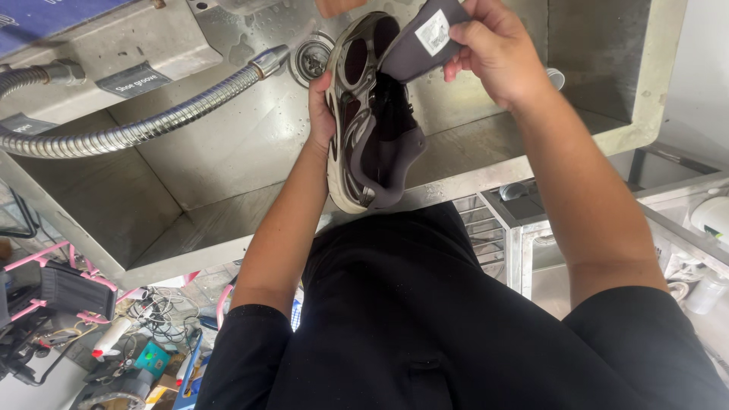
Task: The person applies cleaning solution from a bottle to a sneaker and scrubs the exterior and sole with a brush at a sink.
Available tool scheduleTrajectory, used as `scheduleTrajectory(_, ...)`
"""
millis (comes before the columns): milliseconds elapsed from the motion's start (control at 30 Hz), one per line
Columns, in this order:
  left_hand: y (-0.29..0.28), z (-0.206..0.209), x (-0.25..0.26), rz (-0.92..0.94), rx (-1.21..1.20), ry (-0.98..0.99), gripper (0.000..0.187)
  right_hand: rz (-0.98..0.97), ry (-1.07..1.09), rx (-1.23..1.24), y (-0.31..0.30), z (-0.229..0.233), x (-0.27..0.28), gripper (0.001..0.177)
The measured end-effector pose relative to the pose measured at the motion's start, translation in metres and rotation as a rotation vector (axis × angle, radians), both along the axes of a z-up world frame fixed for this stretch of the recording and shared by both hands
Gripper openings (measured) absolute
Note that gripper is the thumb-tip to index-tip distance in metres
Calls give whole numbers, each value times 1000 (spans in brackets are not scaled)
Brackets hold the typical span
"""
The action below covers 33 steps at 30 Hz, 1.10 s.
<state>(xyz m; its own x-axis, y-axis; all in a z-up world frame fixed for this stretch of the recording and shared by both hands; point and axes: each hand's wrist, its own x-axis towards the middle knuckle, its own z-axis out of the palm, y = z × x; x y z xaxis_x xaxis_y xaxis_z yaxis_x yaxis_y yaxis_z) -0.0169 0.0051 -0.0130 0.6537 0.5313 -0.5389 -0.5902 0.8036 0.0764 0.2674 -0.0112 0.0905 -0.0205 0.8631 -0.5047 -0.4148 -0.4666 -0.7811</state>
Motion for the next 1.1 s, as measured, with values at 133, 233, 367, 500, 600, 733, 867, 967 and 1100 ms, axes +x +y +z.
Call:
scheduleTrajectory(133, 1, -1, 10, 22, 84, 66, 65, 67, -929, 304, -11, 17, -28, 50)
scheduleTrajectory(233, -3, 8, 9, 6, 61, 58, 67, 217, -1448, 462, -35, 49, -52, 58)
scheduleTrajectory(367, -3, 13, 9, 18, 133, 103, 65, 294, -1533, 579, -52, 73, -74, 36)
scheduleTrajectory(500, -13, -4, 11, -72, 268, 217, 60, 532, -940, 250, -52, 64, -73, 20)
scheduleTrajectory(600, -25, -17, 15, 16, 264, 198, 53, 697, -908, -19, -50, 57, -73, 26)
scheduleTrajectory(733, -37, -23, 23, 91, 202, 197, 50, 690, -815, -70, -50, 47, -81, 33)
scheduleTrajectory(867, -49, -31, 32, 107, 161, 182, 51, 803, -844, -144, -49, 42, -80, 32)
scheduleTrajectory(967, -59, -39, 31, 94, 190, 183, 51, 778, -828, -163, -62, 36, -79, 39)
scheduleTrajectory(1100, -56, -41, 26, 88, 134, 134, 49, 662, -764, -190, -79, 13, -79, 57)
